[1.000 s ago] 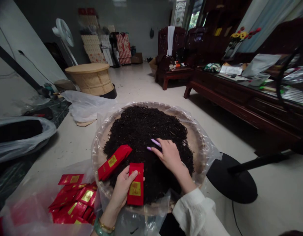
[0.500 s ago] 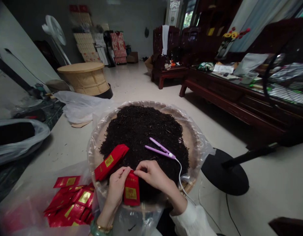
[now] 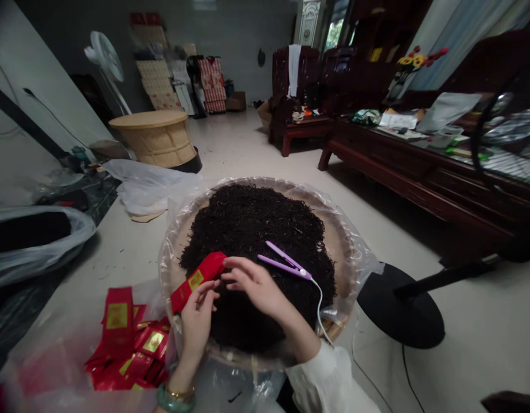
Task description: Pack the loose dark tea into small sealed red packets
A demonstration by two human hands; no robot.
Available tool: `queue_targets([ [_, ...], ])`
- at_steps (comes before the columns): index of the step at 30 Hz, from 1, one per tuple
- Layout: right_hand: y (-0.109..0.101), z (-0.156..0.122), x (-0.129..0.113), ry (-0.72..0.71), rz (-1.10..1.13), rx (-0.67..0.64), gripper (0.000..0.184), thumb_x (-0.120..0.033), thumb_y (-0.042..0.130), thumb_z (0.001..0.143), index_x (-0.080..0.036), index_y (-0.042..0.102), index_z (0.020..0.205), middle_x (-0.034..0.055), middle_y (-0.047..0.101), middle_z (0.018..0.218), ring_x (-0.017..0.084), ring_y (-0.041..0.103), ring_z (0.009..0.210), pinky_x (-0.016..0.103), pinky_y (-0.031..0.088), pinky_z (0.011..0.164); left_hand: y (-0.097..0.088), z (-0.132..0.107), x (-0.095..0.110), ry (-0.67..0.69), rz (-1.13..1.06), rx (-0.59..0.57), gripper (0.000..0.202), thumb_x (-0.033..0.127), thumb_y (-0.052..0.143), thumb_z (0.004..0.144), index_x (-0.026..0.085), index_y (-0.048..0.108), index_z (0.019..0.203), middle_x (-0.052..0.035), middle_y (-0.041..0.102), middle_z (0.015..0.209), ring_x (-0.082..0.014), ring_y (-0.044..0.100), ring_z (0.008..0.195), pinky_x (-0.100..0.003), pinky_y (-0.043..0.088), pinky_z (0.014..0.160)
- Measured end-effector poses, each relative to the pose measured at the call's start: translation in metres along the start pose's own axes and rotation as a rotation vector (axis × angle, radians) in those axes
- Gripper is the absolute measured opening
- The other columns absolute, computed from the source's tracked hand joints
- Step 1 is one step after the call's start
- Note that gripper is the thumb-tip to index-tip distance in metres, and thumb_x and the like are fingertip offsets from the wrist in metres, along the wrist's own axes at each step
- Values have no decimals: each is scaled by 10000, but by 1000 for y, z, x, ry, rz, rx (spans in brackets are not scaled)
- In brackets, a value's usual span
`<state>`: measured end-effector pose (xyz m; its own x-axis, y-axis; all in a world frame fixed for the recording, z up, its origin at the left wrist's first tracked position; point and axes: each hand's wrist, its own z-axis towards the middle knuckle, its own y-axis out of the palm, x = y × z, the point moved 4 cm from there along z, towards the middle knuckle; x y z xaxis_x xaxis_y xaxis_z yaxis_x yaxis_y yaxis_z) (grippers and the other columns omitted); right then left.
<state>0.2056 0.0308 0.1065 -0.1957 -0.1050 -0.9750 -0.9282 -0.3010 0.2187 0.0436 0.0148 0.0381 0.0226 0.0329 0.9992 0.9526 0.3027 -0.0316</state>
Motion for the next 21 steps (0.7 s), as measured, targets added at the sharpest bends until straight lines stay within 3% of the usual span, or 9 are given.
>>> queue_targets([
  [2,-23,3,16,27,-134,121,443,-560,548,851,-206,618,1109,114,667,1135,241,658,1036,424,540,875,-7,11,6,253,281,14,246,317,697,731,202,716,948,-143,702,1105,-327,598,1077,-474,450,956],
  [4,-43,3,30,8,-361,183,365,-489,549,857,-191,648,1044,112,689,1083,252,654,1025,452,514,910,-13,25,4,395,471,12,314,283,701,725,183,701,1023,-176,618,1283,-381,448,1278,-548,310,1082],
  [6,-55,0,41,-20,-533,211,305,-406,526,869,-179,660,1024,114,703,1070,255,654,1019,459,487,943,-19,40,-5,403,577,-2,386,265,724,700,160,688,1070,-204,611,1288,-406,478,1251,-579,324,1061],
  [8,-62,-4,47,-28,-630,217,288,-353,497,881,-174,663,1034,115,709,1083,251,658,1016,440,489,939,-24,53,-15,386,618,-58,320,260,728,706,167,715,1012,-192,689,1157,-377,605,1096,-538,420,991],
  [11,-70,-9,52,-34,-713,232,290,-344,483,891,-184,674,1039,103,717,1093,248,665,1009,415,507,914,-29,64,-23,375,687,-102,185,258,717,738,190,746,907,-149,741,1041,-321,676,976,-464,492,920],
  [21,-94,-8,62,-246,-948,398,262,-323,507,871,-211,708,998,113,721,1093,286,662,1041,463,507,941,-33,80,-23,398,859,-230,223,177,659,795,192,727,1007,-100,748,1031,-259,689,936,-407,516,881],
])
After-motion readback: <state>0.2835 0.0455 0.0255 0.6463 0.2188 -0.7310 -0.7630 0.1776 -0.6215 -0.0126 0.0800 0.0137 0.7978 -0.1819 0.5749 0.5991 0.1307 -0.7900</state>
